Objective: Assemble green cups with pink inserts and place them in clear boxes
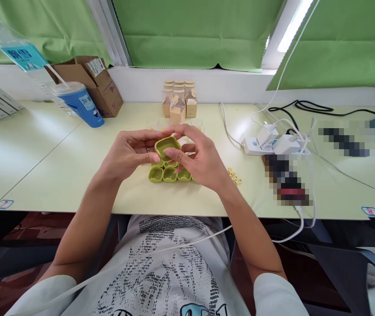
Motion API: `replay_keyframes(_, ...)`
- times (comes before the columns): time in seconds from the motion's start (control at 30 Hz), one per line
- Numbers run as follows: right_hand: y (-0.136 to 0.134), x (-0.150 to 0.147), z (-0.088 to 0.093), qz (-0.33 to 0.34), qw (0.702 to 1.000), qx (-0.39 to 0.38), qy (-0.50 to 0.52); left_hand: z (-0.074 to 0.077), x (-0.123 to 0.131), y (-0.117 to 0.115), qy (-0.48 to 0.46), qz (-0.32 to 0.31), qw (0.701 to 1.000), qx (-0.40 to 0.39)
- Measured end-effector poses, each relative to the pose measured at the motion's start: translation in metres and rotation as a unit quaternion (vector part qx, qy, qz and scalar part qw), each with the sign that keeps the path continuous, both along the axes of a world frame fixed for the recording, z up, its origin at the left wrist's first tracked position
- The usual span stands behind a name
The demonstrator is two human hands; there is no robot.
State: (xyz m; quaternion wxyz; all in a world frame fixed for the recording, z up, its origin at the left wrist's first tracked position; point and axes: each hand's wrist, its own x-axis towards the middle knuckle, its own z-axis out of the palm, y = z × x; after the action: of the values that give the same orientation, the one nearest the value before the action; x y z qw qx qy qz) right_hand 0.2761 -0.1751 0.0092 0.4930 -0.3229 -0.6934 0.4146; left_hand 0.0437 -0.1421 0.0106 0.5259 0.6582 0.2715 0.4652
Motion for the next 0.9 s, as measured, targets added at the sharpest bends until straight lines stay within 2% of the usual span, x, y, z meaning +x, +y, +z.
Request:
replay_keyframes(0.1,0.002,-0.004,0.002,-0.003,0.998,-0.023,0.057,-0.001,0.003,0.000,-0.019,0.047,0.998,0.020)
replay_keyframes(0.23,0.003,-0.011,0.003,-0.019,0.990,-0.061,0.124,0.000,0.006,-0.003,-0.026,0.059,0.997,0.048)
replay_keyframes(0.4,0.006,-0.014,0.001,0.002,0.978,-0.133,0.163,-0.003,0.007,-0.004,-0.028,0.085,0.992,0.092)
replay_keyframes(0.67,0.010,-0.017,-0.004,0.061,0.963,-0.176,0.194,-0.008,0.006,0.003,-0.011,0.136,0.971,0.198)
replay_keyframes(0.77,0.011,-0.015,-0.006,0.066,0.969,-0.165,0.169,-0.006,0.007,-0.002,-0.020,0.133,0.966,0.220)
replay_keyframes(0.9,0.010,-0.010,-0.006,0.028,0.990,-0.077,0.116,-0.003,0.009,-0.005,-0.020,0.135,0.965,0.225)
